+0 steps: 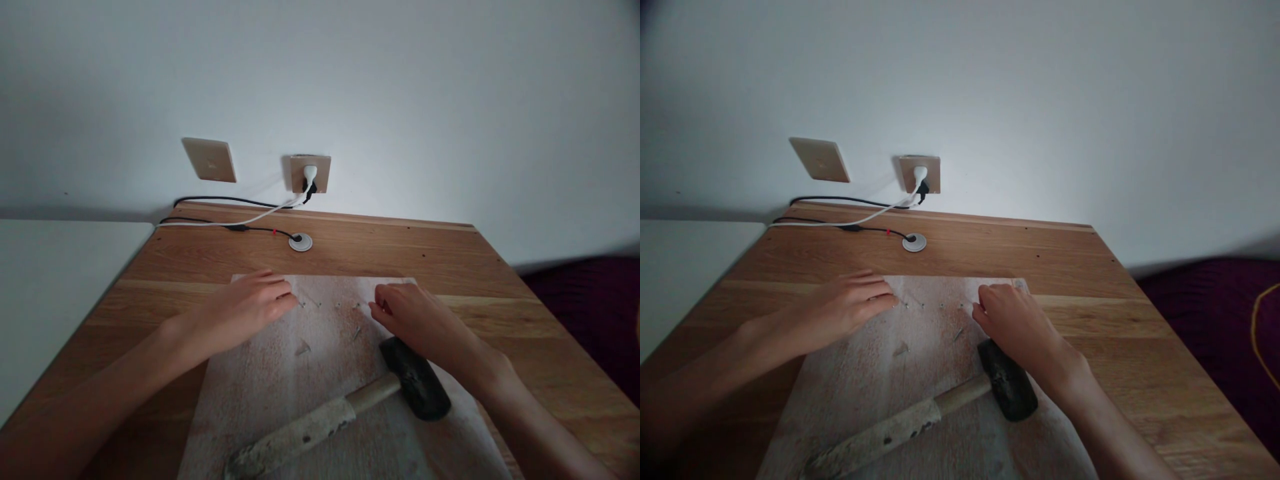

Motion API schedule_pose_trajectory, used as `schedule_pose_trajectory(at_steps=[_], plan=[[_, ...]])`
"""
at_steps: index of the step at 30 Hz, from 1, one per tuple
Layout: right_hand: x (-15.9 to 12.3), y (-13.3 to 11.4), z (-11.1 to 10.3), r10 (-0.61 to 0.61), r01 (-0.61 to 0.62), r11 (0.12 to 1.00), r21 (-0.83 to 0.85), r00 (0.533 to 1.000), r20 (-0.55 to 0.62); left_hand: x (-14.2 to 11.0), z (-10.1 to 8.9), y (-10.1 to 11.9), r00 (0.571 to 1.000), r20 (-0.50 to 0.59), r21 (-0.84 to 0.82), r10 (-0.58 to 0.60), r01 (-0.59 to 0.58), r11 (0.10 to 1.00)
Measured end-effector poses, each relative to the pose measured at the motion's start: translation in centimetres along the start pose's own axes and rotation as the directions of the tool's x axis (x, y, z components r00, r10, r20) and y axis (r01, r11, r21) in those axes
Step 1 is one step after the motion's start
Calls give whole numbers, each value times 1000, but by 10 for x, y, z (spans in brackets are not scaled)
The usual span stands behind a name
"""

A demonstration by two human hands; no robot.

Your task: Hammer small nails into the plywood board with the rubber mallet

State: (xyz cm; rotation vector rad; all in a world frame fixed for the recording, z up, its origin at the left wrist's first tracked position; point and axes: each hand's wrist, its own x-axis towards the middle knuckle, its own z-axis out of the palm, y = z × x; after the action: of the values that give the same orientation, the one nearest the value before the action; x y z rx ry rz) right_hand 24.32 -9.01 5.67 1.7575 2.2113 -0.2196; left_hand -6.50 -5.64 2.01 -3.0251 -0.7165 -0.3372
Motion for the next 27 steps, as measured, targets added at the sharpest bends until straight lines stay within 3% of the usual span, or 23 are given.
schedule_pose_trajectory(at_steps=[4, 8, 13, 18, 23, 27], plan=[[0, 3, 2, -9, 9, 999, 39, 1000, -13, 9, -6, -3, 999, 12, 96, 29, -30, 995], [-2, 7, 5, -38, 43, 994, 96, 998, -55, 12, -13, 1, 999, -43, 57, -3, 5, 998], [-2, 10, 12, -27, 46, 986, 161, 993, -118, 8, -12, 31, 994, -107, -167, -10, -8, 986], [-10, 2, 6, -110, 150, 944, 292, 983, -150, 10, 1, 52, 995, -95, -160, 28, -43, 986], [-24, -12, -1, -299, 306, 861, 407, 951, -82, 13, 5, 39, 978, -171, -99, -116, 100, 990], [-15, -13, 0, -170, 205, 934, 293, 976, -139, 12, 8, 27, 981, -140, -99, -131, 118, 988]])
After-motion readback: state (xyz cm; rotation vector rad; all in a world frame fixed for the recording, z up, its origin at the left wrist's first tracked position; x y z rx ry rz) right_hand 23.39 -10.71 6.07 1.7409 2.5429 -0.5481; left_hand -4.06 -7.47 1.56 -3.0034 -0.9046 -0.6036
